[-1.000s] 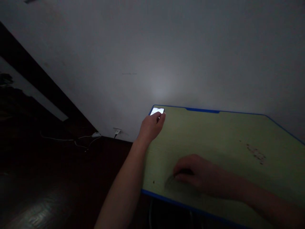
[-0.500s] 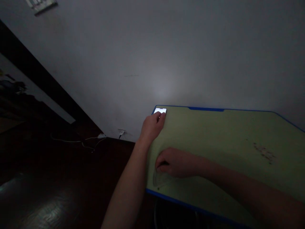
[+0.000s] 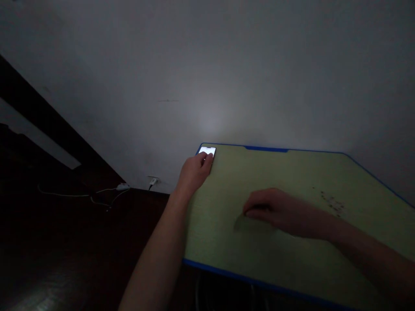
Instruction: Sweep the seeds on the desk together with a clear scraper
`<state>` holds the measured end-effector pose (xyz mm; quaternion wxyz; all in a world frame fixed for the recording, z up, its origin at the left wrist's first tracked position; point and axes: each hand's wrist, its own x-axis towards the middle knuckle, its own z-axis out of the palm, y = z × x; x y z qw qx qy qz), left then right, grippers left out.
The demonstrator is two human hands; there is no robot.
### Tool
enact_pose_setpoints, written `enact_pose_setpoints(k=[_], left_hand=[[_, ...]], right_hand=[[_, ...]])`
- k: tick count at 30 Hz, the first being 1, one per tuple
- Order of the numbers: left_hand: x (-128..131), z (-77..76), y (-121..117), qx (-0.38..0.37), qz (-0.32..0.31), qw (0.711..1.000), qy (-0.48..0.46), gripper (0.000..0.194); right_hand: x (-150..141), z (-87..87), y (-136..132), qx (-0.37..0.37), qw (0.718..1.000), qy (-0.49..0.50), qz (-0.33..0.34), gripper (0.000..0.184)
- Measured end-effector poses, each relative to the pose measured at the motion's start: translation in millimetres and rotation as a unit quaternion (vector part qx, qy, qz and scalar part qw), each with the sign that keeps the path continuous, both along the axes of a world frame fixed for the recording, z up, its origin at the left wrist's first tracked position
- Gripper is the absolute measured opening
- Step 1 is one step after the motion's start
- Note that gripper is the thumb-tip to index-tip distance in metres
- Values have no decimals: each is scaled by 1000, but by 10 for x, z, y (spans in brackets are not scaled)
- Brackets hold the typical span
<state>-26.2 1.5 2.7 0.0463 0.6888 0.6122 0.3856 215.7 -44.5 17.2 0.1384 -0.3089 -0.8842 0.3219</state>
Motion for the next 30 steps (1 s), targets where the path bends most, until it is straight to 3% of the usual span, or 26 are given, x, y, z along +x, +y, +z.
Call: enact_pose_setpoints(k=[4,7,13,18,24,27,30], left_hand=[[-8,12,10,-15,-1,1000,4,41],[-11,26,21,-30,2,1000,9,41],[-18,54,33,-72,11,997,17,44],[-22,84,35,-96,11,995,39,44],[-21,110,34,-122,18,991,48,44],[-33,105,47,-137,17,989,45,45],[-46,96,61,-140,22,989,49,46]], right_hand=[[509,99,145,43,983,9,-179,21],[680,64,184,33,970,-3,-240,20],[575,-75,281,19,960,7,-278,15],[261,-221,194,30,975,-10,-218,11],[-8,-301,302,71,974,-35,-211,15],[32,-317,469,82,968,-59,-229,18],[266,-340,626,76,959,-81,-261,18]])
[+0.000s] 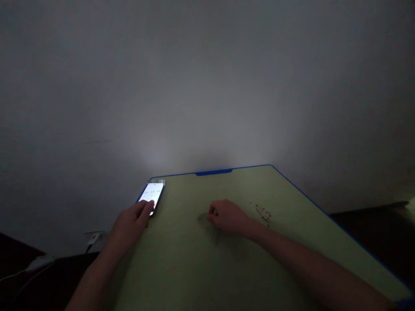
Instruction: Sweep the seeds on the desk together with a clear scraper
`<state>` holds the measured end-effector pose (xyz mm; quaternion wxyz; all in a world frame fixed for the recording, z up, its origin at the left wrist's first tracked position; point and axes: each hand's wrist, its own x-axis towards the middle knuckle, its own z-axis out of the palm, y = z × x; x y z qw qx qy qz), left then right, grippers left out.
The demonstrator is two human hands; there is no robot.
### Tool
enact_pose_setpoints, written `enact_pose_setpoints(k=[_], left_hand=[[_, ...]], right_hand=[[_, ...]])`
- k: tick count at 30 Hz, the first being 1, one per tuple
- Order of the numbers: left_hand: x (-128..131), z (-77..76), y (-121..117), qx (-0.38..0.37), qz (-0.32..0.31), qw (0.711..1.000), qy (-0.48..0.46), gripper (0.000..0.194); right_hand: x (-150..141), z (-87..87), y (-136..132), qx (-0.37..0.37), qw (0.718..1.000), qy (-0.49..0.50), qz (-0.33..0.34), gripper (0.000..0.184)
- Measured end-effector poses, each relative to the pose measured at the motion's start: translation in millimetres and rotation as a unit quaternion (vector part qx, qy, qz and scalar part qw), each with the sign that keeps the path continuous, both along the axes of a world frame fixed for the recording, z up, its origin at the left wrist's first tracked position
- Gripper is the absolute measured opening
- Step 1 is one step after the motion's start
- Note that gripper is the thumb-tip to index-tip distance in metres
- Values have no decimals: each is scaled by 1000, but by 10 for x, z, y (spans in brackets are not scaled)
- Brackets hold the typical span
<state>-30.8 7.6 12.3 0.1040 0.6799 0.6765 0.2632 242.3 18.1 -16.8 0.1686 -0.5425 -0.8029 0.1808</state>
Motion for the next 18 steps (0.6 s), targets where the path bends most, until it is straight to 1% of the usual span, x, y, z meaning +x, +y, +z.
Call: enact_pose_setpoints(k=[3,5,7,9,12,14,16,18], left_hand=[[1,0,-1,2,5,1000,-1,46],[8,3,-6,2,7,1000,-2,45],[13,5,-9,1,6,1000,2,45],[12,2,-8,1,7,1000,4,45],[2,-8,2,-1,14,1000,0,46],[-7,-16,11,-7,18,1000,-3,47],[-15,-23,19,-13,20,1000,-2,48],[-23,-29,26,-15,21,1000,2,48]], right_hand=[[377,-5,121,-18,999,-8,-40,15],[596,15,151,-25,998,-5,-61,15],[696,51,102,-33,997,7,-64,18],[637,84,-37,-41,998,26,-46,20],[330,93,-317,-49,998,50,3,17],[123,72,-446,-49,997,39,52,17],[31,45,-478,-35,997,13,63,17],[96,22,-419,-24,999,-4,45,17]])
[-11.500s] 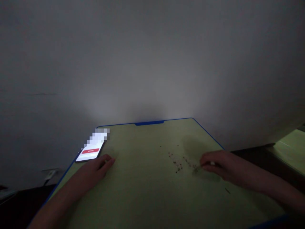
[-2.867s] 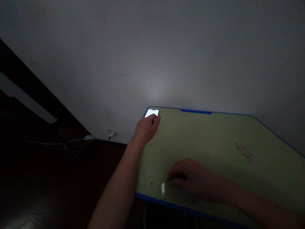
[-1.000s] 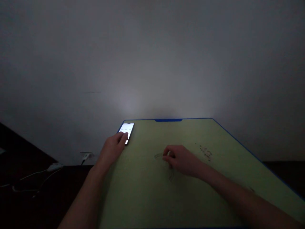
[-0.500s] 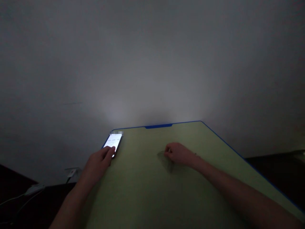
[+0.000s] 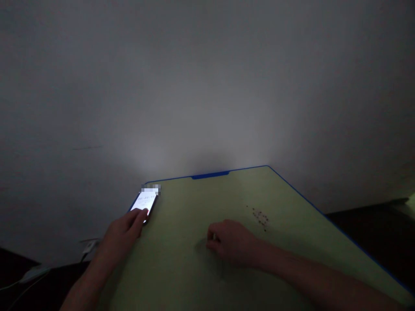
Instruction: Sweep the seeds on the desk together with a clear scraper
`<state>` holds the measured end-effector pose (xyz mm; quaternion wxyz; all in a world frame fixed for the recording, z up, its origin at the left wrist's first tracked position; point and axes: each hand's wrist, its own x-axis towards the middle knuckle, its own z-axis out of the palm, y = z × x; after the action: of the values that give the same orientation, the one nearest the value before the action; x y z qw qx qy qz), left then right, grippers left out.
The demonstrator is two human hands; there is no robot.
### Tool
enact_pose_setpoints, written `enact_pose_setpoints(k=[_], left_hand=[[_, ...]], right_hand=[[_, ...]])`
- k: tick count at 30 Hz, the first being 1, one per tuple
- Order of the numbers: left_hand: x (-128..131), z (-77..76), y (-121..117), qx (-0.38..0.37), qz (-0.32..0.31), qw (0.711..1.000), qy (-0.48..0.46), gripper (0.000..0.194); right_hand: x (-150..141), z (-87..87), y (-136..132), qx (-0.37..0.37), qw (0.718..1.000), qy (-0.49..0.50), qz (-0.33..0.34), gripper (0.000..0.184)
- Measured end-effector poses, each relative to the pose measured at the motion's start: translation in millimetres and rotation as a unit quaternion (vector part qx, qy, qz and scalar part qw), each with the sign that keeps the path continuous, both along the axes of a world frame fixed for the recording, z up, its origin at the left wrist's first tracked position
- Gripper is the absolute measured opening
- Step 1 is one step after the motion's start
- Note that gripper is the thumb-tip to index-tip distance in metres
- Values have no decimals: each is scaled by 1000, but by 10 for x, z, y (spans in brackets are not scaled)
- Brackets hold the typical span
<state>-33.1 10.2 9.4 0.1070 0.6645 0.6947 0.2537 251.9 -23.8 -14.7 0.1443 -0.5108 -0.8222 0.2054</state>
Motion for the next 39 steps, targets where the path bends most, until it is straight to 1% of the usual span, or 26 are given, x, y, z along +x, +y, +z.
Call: enact_pose_setpoints(k=[2,6,8,12,15,19,21,25,29,31,34,36,39], left_hand=[[-9,-6,7,2,-1,1000,5,48],[-24,-14,22,-4,-9,1000,11,47],[-27,-13,25,-10,-9,1000,12,46],[-22,5,8,-18,-1,1000,11,45],[9,35,-20,-22,4,1000,8,44],[78,76,-48,-38,21,999,-3,48],[94,82,-48,-53,33,998,-2,50],[58,57,-20,-67,39,997,-3,55],[-26,-4,11,-73,37,997,-3,56],[-65,-43,19,-62,44,997,-1,55],[-86,-80,16,-45,54,997,14,54],[-71,-72,1,-49,52,997,17,55],[-36,-31,-27,-71,42,997,9,56]], right_hand=[[196,-22,120,8,999,-10,-32,17],[704,-65,387,12,995,-21,-100,15],[902,-73,475,7,993,-8,-116,15],[1187,-31,550,-13,991,59,-117,22],[1429,14,579,-8,986,101,-134,27],[1787,11,624,-3,979,110,-174,27],[1911,1,634,-8,978,105,-181,27],[1992,48,584,-30,983,103,-152,27],[1938,136,494,-73,987,113,-85,24],[1890,141,467,-96,987,112,-59,22],[1815,85,455,-130,986,101,-23,21],[1775,25,457,-147,985,93,-5,20],[1745,-57,471,-143,987,74,-12,19]])
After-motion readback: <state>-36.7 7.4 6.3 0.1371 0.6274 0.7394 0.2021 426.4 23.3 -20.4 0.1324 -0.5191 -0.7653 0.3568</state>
